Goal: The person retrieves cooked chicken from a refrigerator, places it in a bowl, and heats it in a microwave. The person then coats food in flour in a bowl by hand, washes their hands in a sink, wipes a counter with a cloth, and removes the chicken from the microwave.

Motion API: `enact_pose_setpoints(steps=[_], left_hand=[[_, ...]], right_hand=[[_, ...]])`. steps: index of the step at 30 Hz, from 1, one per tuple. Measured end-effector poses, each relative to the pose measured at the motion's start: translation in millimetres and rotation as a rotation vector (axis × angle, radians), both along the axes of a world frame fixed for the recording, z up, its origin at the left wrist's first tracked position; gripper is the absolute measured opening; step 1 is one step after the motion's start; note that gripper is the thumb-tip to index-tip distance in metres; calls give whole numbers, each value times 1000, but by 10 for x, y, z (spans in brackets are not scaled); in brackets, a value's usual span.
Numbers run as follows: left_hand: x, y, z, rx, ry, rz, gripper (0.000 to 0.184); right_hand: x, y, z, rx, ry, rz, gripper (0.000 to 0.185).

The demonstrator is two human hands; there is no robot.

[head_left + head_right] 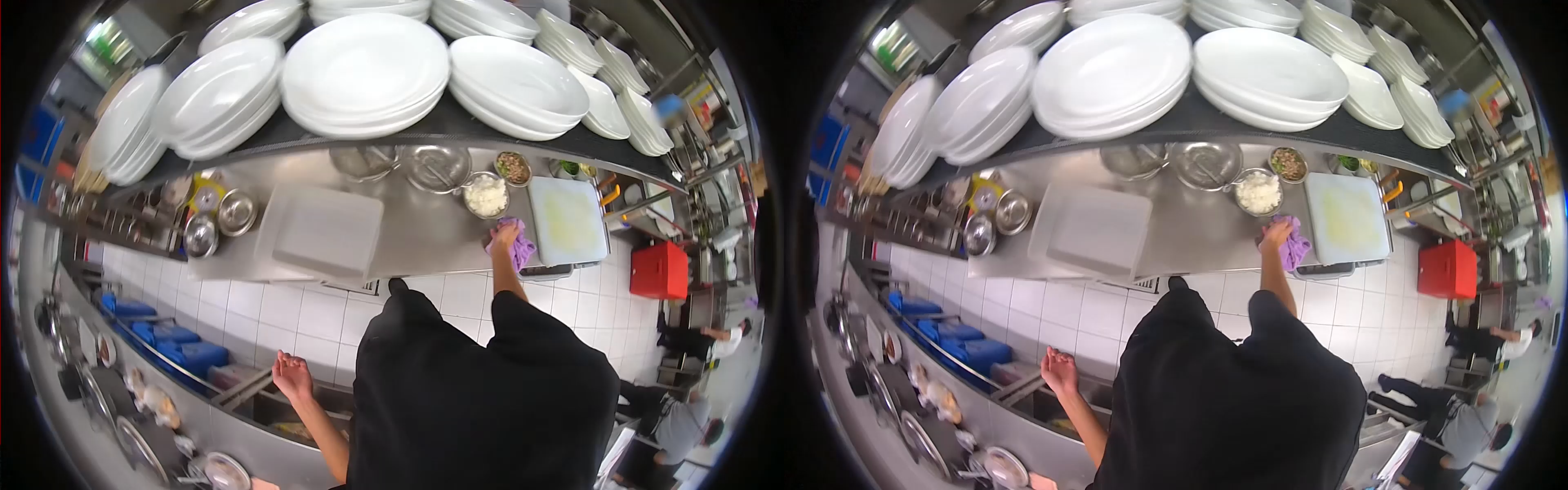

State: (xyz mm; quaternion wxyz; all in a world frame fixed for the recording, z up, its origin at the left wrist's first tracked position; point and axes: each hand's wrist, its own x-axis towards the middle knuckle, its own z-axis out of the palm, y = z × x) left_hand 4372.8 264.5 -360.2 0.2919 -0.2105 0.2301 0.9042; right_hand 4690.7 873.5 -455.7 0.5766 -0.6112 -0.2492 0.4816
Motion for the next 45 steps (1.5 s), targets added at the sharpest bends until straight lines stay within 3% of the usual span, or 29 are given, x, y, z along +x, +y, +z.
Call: enact_pose_setpoints(steps=[3, 5, 8, 10, 12, 13, 17, 21, 24, 27, 29, 34, 37, 40, 43, 45], left_hand=[[-366, 1027, -187, 173, -41, 3, 23], [-614, 1668, -179, 149, -57, -23, 22], [-885, 2376, -147, 46, -58, -84, 22], [-1034, 2649, -11, -22, -46, -114, 22], [-1177, 2832, -49, -2, 148, -220, 22], [-1197, 2795, 13, -93, 135, -160, 22], [-1463, 2975, -79, -388, 215, -73, 22], [-1588, 2788, -394, -740, 409, 40, 21], [-1481, 2583, -645, -1214, 447, 78, 30], [-1369, 2567, -869, -1501, 561, -23, 45], [-1269, 2542, -760, -1510, 597, -155, 57], [-1184, 2420, -723, -1365, 701, -286, 61], [-1162, 2314, -653, -1199, 715, -381, 56], [-1212, 2098, -787, -1090, 702, -439, 47], [-1316, 1804, -913, -1058, 644, -508, 38], [-1418, 1593, -984, -1043, 568, -487, 35]], right_hand=[[675, 1303, -545, 13, -38, 196, 38], [761, 1820, -448, 9, -51, 240, 50], [544, 2315, 43, -256, 171, 195, 56], [511, 2716, -228, -232, 202, 226, 59], [424, 2935, -205, -210, 169, 219, 59], [334, 2968, -219, -212, 139, 245, 59], [219, 2687, -256, -300, -27, 405, 60], [151, 1642, -367, -533, -155, 643, 61], [199, 1081, -717, -520, -17, 760, 61], [-33, 838, -543, -385, -37, 678, 66], [-90, 761, -448, -332, 32, 666, 65], [-271, 878, -495, -120, 386, 804, 69], [-518, 648, -110, -274, 258, 670, 61], [-758, 449, -82, -246, -248, 653, 46], [-1007, 225, -70, -41, -365, 725, 28], [-1519, -130, 218, 42, -273, 740, 23]])
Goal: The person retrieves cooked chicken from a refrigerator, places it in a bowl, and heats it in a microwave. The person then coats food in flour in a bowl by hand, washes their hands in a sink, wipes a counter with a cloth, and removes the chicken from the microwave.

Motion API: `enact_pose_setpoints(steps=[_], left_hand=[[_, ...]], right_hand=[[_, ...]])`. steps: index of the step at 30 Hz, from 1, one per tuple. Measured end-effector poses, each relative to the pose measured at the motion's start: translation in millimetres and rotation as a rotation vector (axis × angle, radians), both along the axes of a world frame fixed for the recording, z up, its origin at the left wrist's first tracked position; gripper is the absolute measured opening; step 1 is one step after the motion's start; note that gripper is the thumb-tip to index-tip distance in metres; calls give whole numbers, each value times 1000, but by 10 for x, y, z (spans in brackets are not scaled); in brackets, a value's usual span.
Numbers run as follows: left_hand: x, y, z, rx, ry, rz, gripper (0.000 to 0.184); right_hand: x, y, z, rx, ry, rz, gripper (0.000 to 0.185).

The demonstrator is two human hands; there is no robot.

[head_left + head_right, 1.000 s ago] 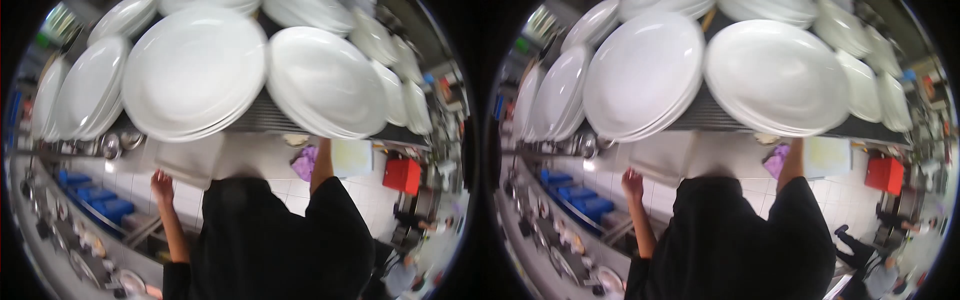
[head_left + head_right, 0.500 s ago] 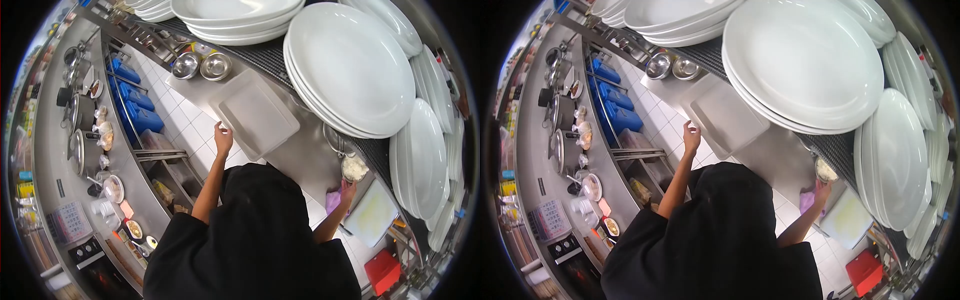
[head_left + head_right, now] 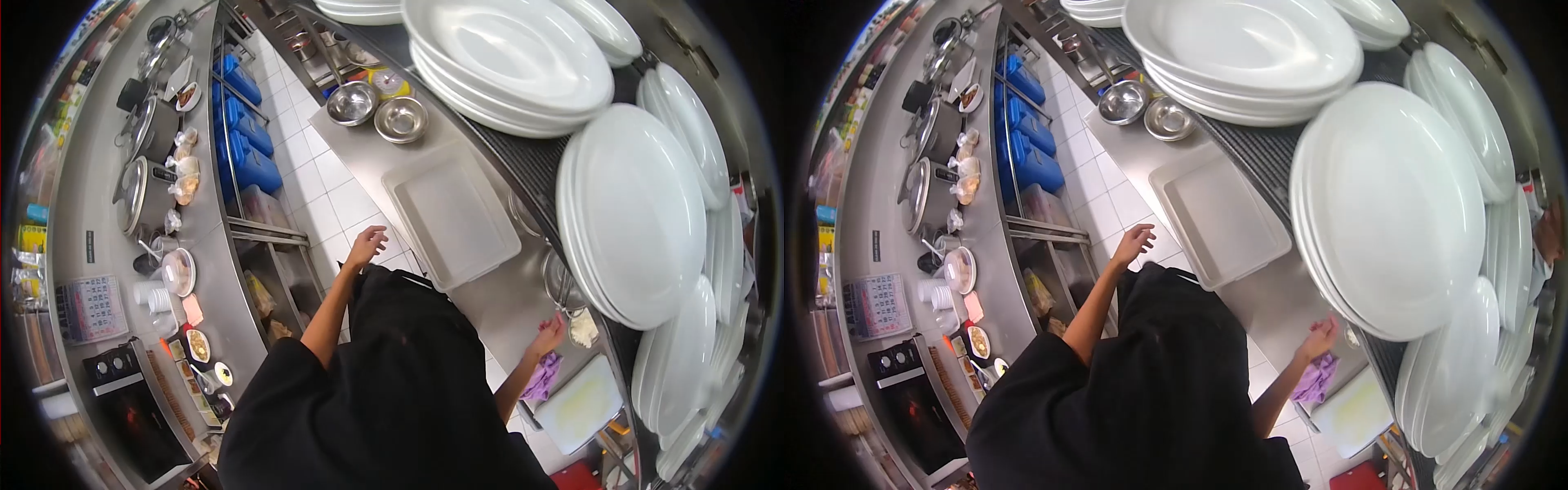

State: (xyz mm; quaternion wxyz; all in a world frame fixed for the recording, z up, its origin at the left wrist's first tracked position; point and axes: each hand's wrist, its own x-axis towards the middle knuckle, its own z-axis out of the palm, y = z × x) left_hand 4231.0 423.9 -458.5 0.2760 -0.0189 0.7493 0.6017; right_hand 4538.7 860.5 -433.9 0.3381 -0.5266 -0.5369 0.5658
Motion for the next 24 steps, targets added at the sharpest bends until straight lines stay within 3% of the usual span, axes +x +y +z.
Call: enact_pose_setpoints(steps=[3, 5, 7, 11, 15, 18, 20, 21, 24], left_hand=[[-207, -425, -239, 43, -94, 111, 35], [-372, -807, -536, 39, -113, 163, 33], [-489, -1306, -947, -50, -105, 138, 32], [-316, -2482, -1335, -90, -370, 342, 31], [-234, -3528, -1172, 8, -386, 482, 31], [-314, -4216, -930, 0, -366, 575, 31], [-480, -4626, -785, 6, -326, 631, 32], [-538, -4809, -679, 16, -305, 648, 33], [-1066, -5247, -288, 24, -268, 655, 39]], right_hand=[[-896, -430, 335, -10, 146, 221, 21], [-1783, -745, 500, -151, 251, 267, 19], [-2730, -1241, 814, -95, 220, 504, 25], [-4587, -2358, 1373, -35, 157, 1040, 37], [-6564, -3044, 1232, -52, 367, 858, 59], [-7744, -3434, 1151, 291, -104, 586, 62], [-8562, -3222, 598, -51, -289, 520, 28], [-8682, -3267, 456, -101, -289, 520, 22], [-8368, -3302, 339, 117, 79, 681, 8]])
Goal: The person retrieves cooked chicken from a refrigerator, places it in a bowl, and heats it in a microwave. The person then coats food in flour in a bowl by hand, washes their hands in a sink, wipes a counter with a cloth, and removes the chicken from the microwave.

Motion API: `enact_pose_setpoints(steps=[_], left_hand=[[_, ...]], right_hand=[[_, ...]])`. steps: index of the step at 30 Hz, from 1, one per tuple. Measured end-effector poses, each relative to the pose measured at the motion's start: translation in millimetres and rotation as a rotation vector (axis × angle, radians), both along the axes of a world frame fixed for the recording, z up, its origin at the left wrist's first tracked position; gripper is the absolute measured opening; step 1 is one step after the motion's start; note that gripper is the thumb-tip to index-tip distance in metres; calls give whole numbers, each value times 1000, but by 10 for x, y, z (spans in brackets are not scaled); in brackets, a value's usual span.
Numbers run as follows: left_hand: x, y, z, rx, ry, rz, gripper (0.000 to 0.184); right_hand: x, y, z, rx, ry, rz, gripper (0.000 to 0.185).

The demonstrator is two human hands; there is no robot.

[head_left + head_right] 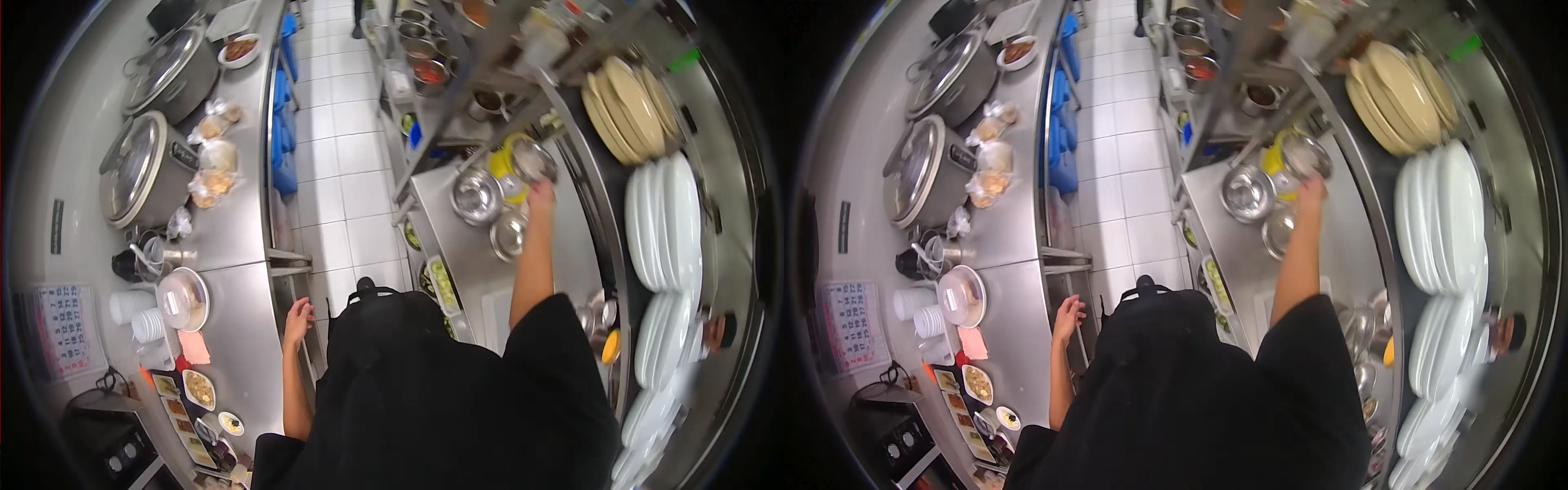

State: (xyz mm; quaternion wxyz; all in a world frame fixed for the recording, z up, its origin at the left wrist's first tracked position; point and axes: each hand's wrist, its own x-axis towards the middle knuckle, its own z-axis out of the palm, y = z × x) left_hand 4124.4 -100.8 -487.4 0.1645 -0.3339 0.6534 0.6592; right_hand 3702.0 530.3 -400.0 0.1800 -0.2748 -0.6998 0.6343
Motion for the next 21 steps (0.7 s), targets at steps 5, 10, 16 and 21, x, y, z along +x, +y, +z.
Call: enact_pose_setpoints(steps=[5, 10, 16, 21], left_hand=[[-915, -410, 495, 54, -53, -75, 46], [-2270, -376, 866, 406, 109, -284, 55], [-4141, -81, 604, 951, 216, -170, 70], [-6162, -894, -349, 187, 114, -108, 54]], right_hand=[[1112, -741, 1004, -249, 7, -87, 18], [1242, -2158, 1041, -192, -221, 159, 11], [-607, -4123, 313, -407, -423, 701, 29], [-3321, -4891, -540, -95, -621, 1078, 38]])
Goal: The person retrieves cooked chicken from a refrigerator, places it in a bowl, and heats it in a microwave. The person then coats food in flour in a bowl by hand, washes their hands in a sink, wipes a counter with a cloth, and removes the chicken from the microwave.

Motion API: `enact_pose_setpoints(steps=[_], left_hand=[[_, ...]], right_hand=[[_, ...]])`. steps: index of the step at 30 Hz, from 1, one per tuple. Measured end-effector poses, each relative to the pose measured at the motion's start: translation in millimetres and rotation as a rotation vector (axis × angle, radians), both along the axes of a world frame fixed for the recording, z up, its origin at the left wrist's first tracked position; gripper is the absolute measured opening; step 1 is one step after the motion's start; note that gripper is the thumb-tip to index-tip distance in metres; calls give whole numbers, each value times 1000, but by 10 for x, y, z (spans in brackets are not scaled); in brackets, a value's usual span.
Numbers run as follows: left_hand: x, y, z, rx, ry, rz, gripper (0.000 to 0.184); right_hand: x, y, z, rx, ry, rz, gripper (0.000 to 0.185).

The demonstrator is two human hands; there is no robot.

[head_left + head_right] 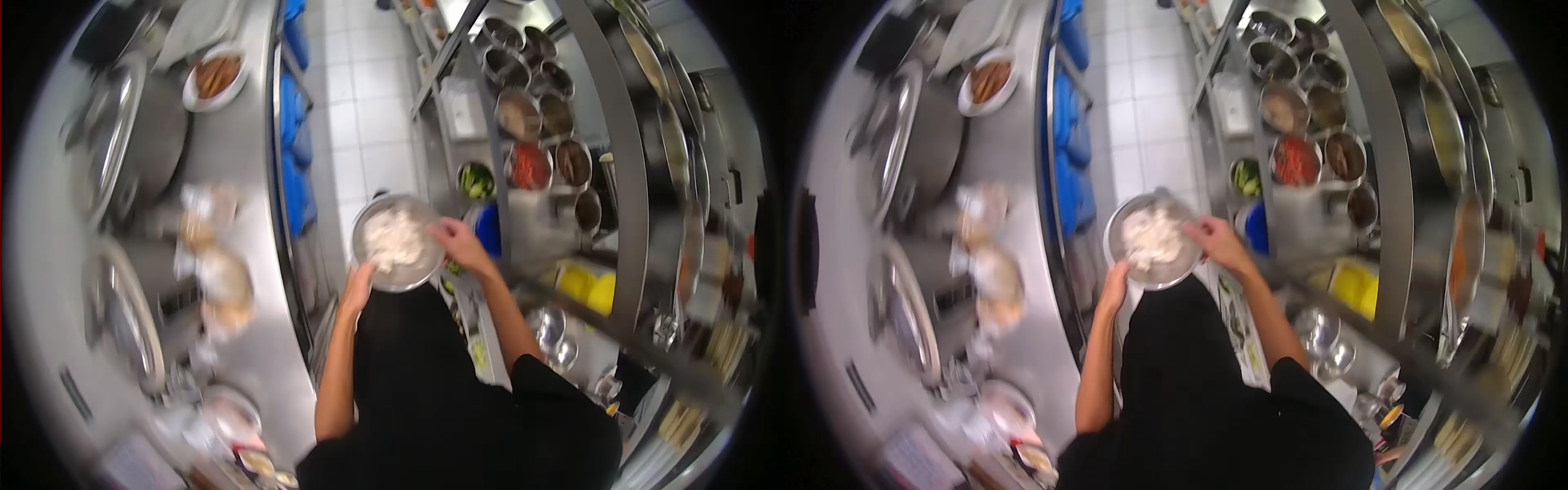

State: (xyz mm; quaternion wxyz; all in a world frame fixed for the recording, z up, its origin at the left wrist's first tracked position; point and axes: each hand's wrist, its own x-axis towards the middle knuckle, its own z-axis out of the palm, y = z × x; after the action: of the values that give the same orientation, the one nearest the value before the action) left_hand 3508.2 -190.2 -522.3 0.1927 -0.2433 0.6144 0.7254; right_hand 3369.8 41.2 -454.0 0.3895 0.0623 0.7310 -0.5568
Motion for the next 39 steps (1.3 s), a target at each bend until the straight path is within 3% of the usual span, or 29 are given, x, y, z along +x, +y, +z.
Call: enact_pose_setpoints(steps=[2, 5, 7, 8, 10, 12, 15, 18, 22, 30, 32, 33, 36, 37, 39], left_hand=[[-981, -262, -12, -100, 7, 205, 50], [-2120, -655, -529, -154, -40, 226, 53], [-2719, -840, -773, -143, -72, 179, 63], [-2956, -917, -950, -106, -72, 182, 63], [-3327, -1117, -1409, -33, -74, 190, 65], [-3659, -1235, -1732, 89, -146, 228, 61], [-4181, -1229, -1842, 216, -241, 240, 59], [-4533, -1161, -2054, 318, -237, 223, 59], [-4875, -941, -2203, 396, -271, 187, 57], [-5343, -587, -2435, 441, -251, 43, 70], [-5429, -556, -2446, 462, -270, 18, 70], [-5472, -490, -2442, 450, -276, 7, 69], [-5496, -340, -2331, 480, -257, 12, 69], [-5503, -313, -2311, 493, -250, 5, 68], [-5518, -274, -2197, 470, -260, -33, 70]], right_hand=[[-1111, -327, -493, 194, 282, 143, 35], [-2625, -354, -1481, 769, 1125, 16, 29], [-3419, -142, -2154, 954, 1016, -61, 21], [-3707, 176, -2753, 1043, 1003, 59, 22], [-4196, 476, -3250, 1130, 730, 139, 25], [-4534, 388, -3137, 1097, 208, 64, 28], [-4638, 409, -3276, 1128, 225, 222, 29], [-4778, 363, -3328, 1070, 275, 213, 28], [-4708, 718, -3853, 954, 396, 244, 29], [-4766, 599, -3388, 898, 455, -115, 26], [-4832, 363, -2820, 790, 347, -345, 25], [-4768, 458, -2939, 660, 275, -608, 28], [-4606, 202, -2700, 426, 313, -674, 31], [-4599, -160, -2384, 399, 273, -687, 32], [-4487, -465, -2429, 343, 408, -407, 30]])
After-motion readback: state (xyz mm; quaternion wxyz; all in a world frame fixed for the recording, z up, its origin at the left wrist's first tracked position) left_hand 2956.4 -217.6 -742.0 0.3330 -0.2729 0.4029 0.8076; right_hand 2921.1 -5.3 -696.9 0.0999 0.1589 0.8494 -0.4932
